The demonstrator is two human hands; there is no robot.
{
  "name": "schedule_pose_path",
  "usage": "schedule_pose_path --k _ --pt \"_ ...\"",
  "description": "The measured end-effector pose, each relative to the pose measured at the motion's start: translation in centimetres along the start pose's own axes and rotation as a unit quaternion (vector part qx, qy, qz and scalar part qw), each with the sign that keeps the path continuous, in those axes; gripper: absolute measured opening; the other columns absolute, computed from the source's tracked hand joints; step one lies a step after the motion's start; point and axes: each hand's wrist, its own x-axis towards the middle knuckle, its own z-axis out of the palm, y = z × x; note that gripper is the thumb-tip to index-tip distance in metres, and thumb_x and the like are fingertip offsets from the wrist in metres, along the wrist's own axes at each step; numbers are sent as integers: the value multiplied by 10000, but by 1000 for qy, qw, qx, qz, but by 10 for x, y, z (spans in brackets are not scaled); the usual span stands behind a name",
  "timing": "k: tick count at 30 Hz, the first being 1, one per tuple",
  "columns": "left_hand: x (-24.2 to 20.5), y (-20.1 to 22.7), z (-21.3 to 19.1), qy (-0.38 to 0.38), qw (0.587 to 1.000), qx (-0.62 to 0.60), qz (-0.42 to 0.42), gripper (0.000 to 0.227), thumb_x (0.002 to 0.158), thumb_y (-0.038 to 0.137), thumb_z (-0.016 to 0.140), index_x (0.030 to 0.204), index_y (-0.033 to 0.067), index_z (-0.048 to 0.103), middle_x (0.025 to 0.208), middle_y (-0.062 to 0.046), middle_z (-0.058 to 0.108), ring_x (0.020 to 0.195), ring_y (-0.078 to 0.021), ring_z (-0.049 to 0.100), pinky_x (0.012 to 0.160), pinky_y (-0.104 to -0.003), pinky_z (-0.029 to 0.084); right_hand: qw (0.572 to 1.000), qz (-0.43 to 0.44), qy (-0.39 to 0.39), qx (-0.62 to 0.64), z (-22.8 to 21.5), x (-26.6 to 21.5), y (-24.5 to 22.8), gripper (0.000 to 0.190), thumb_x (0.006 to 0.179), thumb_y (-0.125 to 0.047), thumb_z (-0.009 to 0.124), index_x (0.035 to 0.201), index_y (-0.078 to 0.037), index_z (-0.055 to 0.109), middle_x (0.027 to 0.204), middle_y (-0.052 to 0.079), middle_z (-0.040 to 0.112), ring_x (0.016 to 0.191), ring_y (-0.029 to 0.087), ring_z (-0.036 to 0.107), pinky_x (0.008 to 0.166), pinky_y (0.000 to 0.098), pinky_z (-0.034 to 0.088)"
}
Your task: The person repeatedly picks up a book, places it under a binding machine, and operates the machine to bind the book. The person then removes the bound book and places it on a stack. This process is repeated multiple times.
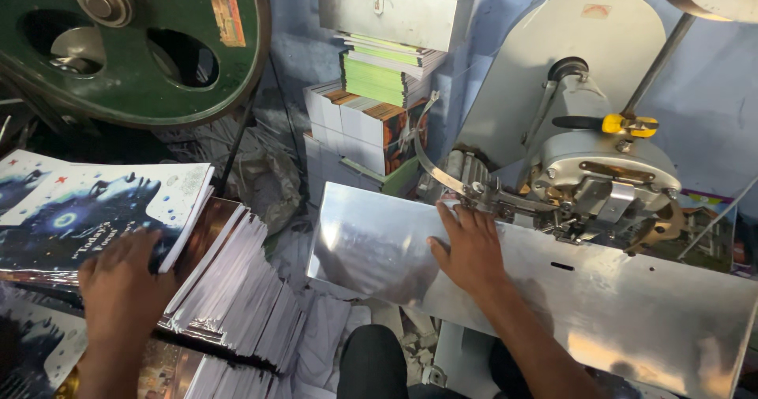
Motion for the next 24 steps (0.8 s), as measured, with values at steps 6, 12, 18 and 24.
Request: schedule_pose_path --k 6,12,18,24 --pt "-11 27 -2 52 996 49 55 413 920 179 686 1328 212 736 1373 -18 700 1315 -171 623 1165 -407 365 999 -25 19 5 5 -1 -1 673 839 -343 729 1417 -42 562 1357 234 558 1290 405 475 1140 552 319" --pt "-18 70 -21 88 991 53 86 377 883 167 707 1256 200 755 1333 -10 745 1263 -175 655 1113 -401 378 997 6 31 75 7 -13 -35 662 859 -350 749 1360 41 567 1462 293 515 1383 447 449 1156 492 334" --pt "-20 105 -35 106 990 18 91 316 917 94 706 1223 162 746 1267 19 760 1222 -138 662 1076 -424 349 860 176 -156 452 10 1 -100 708 900 -519 653 1408 -32 581 1322 189 686 1238 302 690 1057 391 514" --pt "-26 148 -50 92 989 -15 112 339 866 141 715 1204 123 712 1245 -25 741 1235 -171 646 1162 -496 325 532 289 -296 739 20 30 -144 757 916 -600 617 1438 -70 478 1196 186 715 1114 300 716 999 425 583"
